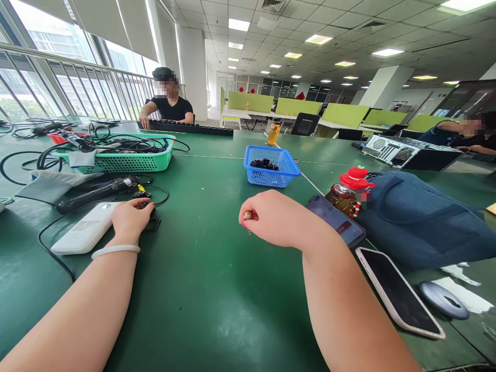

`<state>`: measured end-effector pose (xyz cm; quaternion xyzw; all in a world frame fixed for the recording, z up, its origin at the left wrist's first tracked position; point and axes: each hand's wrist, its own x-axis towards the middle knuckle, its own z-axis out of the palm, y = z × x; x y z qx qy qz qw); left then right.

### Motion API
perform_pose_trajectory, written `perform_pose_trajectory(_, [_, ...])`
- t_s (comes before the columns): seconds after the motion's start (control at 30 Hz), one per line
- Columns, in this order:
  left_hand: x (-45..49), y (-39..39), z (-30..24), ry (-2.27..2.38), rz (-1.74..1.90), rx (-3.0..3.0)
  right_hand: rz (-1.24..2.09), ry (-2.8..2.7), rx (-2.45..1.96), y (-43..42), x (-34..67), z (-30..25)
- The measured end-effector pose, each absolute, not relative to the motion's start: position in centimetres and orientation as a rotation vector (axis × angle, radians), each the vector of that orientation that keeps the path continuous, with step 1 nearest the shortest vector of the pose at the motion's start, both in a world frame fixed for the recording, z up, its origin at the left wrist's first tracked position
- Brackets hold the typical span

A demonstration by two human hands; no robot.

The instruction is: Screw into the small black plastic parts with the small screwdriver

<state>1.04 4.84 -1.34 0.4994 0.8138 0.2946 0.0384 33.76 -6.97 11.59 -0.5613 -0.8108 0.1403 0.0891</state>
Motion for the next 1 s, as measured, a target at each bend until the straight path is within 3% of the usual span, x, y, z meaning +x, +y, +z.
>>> perform_pose_trajectory(0.3, [2.8, 3.3, -0.1, 2.619, 0.750, 1.744, 0.398, -2.409, -1.650, -7.0, 33.8, 11.7])
perform_pose_trajectory(0.6, [0.4, 2.8, 1.5, 2.316, -0.324, 2.030, 0.398, -2.414, -1.630, -7.4, 33.8, 11.9])
perform_pose_trajectory(0.87, [0.6, 2.9, 1.5, 2.349, -0.234, 1.947, 0.411, -2.389, -1.647, -7.4, 34.2, 12.0])
perform_pose_trajectory(1.0, [2.5, 2.0, 3.1, 2.672, 0.224, 1.762, 0.419, -2.403, -1.641, -7.5, 33.9, 12.0])
